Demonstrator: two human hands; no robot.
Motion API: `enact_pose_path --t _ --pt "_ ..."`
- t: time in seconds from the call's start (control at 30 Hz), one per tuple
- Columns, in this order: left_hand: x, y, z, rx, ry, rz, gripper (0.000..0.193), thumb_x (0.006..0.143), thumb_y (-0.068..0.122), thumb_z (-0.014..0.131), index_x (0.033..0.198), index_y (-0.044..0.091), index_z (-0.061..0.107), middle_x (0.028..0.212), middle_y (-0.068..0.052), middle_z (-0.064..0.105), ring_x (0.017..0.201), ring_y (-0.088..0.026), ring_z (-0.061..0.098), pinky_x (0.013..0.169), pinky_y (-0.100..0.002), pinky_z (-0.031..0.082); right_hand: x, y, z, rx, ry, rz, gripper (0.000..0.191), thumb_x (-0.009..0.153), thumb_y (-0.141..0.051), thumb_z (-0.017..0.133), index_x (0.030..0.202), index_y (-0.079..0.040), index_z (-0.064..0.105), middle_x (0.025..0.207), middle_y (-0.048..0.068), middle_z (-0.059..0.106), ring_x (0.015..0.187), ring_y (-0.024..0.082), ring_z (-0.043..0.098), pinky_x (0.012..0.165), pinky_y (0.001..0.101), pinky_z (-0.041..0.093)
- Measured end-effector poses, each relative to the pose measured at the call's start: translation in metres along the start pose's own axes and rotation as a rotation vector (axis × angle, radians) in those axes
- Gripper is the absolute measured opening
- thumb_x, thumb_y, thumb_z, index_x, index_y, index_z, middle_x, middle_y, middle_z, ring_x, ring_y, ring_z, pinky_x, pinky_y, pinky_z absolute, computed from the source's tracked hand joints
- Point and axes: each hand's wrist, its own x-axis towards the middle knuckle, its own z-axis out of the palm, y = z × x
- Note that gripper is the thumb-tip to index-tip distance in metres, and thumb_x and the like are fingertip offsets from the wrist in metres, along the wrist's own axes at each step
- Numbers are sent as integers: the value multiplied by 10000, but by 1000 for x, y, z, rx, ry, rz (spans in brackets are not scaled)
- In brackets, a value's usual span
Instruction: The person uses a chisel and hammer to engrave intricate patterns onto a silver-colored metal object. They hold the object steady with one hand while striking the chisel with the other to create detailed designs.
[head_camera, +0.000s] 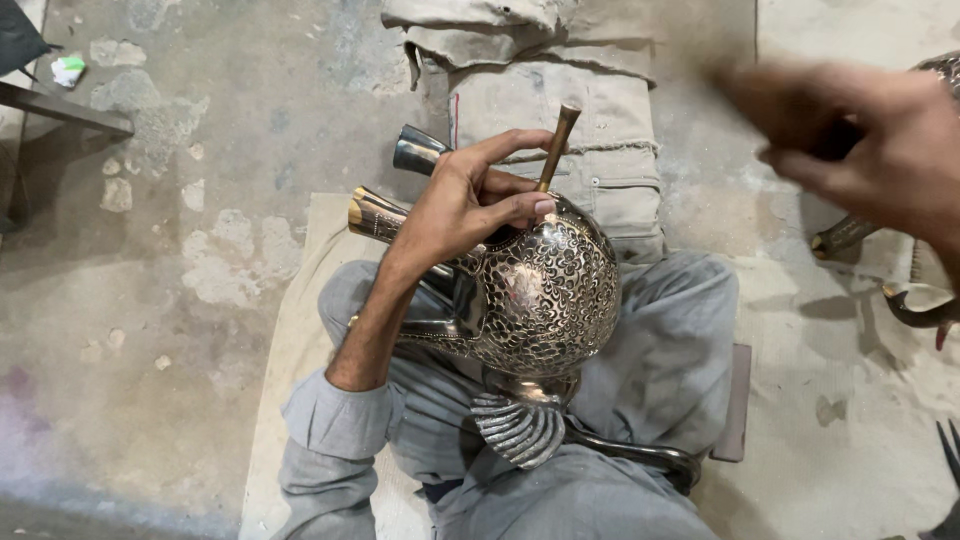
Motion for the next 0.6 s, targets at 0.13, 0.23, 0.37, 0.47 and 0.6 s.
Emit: enact_pose_path --t 0.13,0.23,0.37,0.47,0.6 --pt "-1 -4 0 -7 4 -22 589 921 101 777 1461 69 543 1017 -177 816 932 -171 800 804 -313 693 -1 -6 -10 -95 34 -112 663 795 39 767 1434 -91 648 1058 165 750 802 236 738 788 356 634" --pt "-3 -7 -2 7 4 0 590 930 103 777 1465 67 530 1017 -184 815 967 -192 809 839 -326 704 -4 -9 -15 -90 -21 42 684 842 16 777 1502 -44 608 1024 193 733 798 257 733 778 373 633" --pt "-4 -10 -3 3 0 21 594 939 111 767 1474 56 514 1053 -188 806 997 -210 810 872 -352 702 -7 -7 -16 90 40 83 594 907 -12 752 1479 -23 593 1039 223 701 860 316 734 795 426 638" --pt "-4 -10 -1 24 4 34 583 939 122 757 1471 57 526 1069 -183 805 1010 -220 807 886 -361 702 -5 -4 -15 213 66 119 535 930 -57 768 1420 37 574 1031 253 691 912 363 728 811 462 631" --pt "-3 -9 -1 89 -19 141 590 955 122 773 1482 61 516 1225 -169 769 1100 -240 782 951 -374 676 -4 -4 -15 -11 16 -53 601 844 -14 788 1410 51 598 1093 292 709 904 384 737 815 462 635"
